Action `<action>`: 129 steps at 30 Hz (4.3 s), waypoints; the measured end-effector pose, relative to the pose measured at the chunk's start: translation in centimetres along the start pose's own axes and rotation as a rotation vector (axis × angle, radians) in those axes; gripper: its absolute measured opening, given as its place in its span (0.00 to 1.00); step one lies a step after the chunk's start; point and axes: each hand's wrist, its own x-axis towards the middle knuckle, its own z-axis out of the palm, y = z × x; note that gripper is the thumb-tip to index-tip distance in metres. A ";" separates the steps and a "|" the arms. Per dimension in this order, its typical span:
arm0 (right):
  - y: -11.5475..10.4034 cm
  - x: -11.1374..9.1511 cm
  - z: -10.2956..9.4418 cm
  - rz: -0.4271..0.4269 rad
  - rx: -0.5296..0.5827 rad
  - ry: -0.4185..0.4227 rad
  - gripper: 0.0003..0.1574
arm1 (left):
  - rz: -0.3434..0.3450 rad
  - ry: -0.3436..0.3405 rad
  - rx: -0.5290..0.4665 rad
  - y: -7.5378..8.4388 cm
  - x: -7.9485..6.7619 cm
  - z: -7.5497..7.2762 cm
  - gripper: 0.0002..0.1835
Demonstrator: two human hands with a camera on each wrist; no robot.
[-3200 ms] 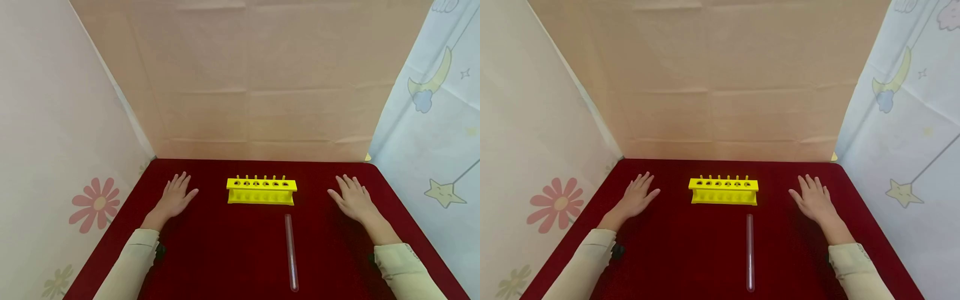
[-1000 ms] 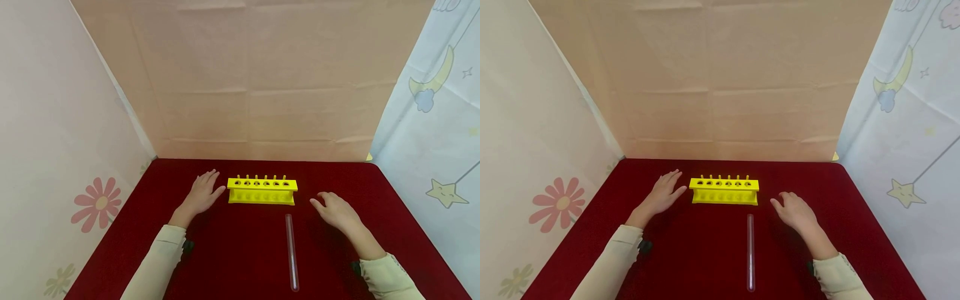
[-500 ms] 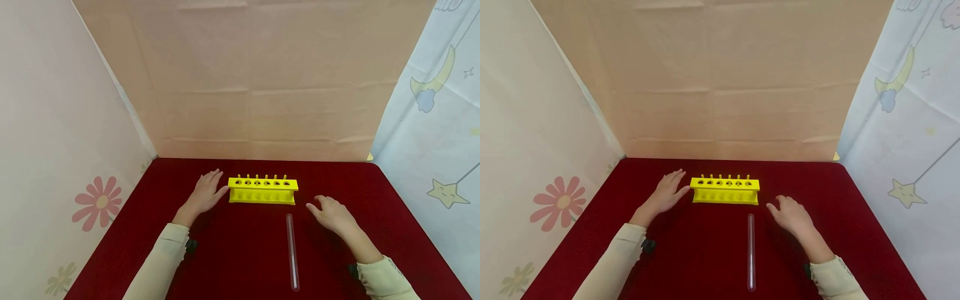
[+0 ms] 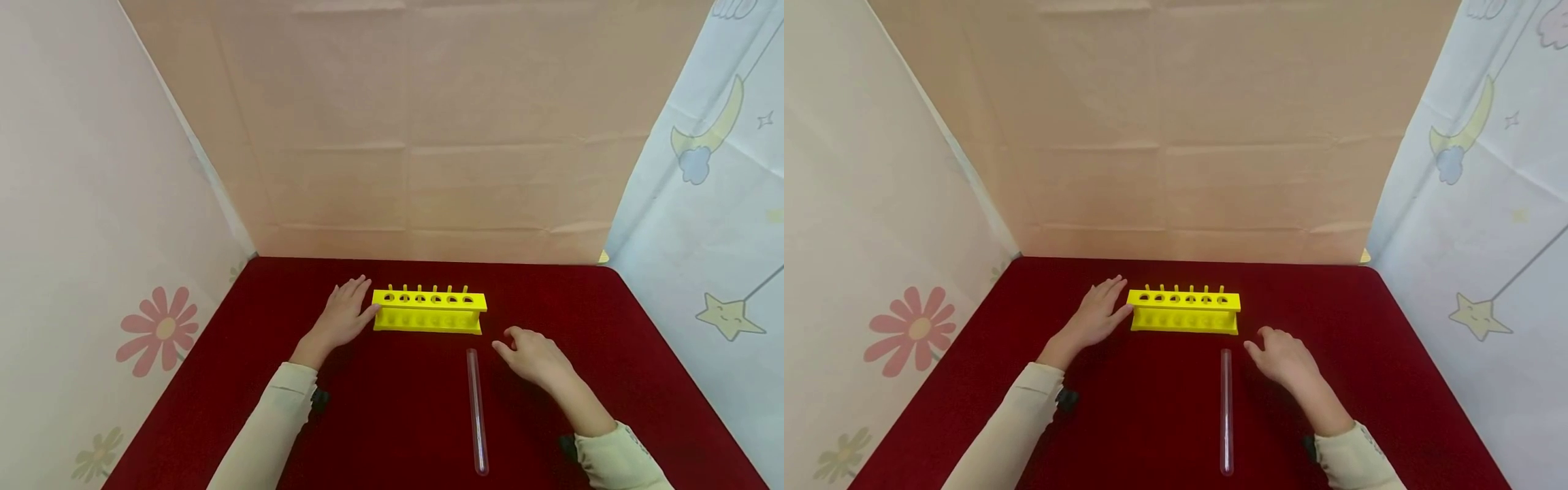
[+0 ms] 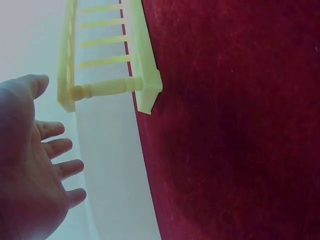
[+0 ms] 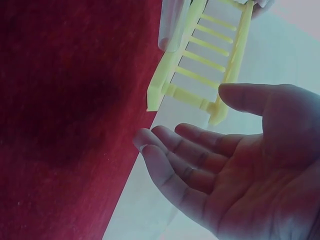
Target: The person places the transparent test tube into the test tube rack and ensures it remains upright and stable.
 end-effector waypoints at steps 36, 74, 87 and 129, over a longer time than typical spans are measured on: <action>-3.6 -1.6 2.6 0.026 0.024 -0.080 0.17 | 0.004 -0.007 0.102 2.2 1.4 1.6 0.40; -5.0 -0.9 5.0 0.082 0.013 -0.115 0.27 | 0.018 -0.083 0.088 2.8 1.3 1.6 0.34; -5.0 -0.6 5.0 0.092 0.186 -0.118 0.23 | 0.017 -0.084 0.096 2.8 1.4 1.6 0.34; -8.2 -2.3 0.1 -0.027 0.222 0.087 0.09 | 0.007 -0.090 0.076 2.6 1.1 1.5 0.34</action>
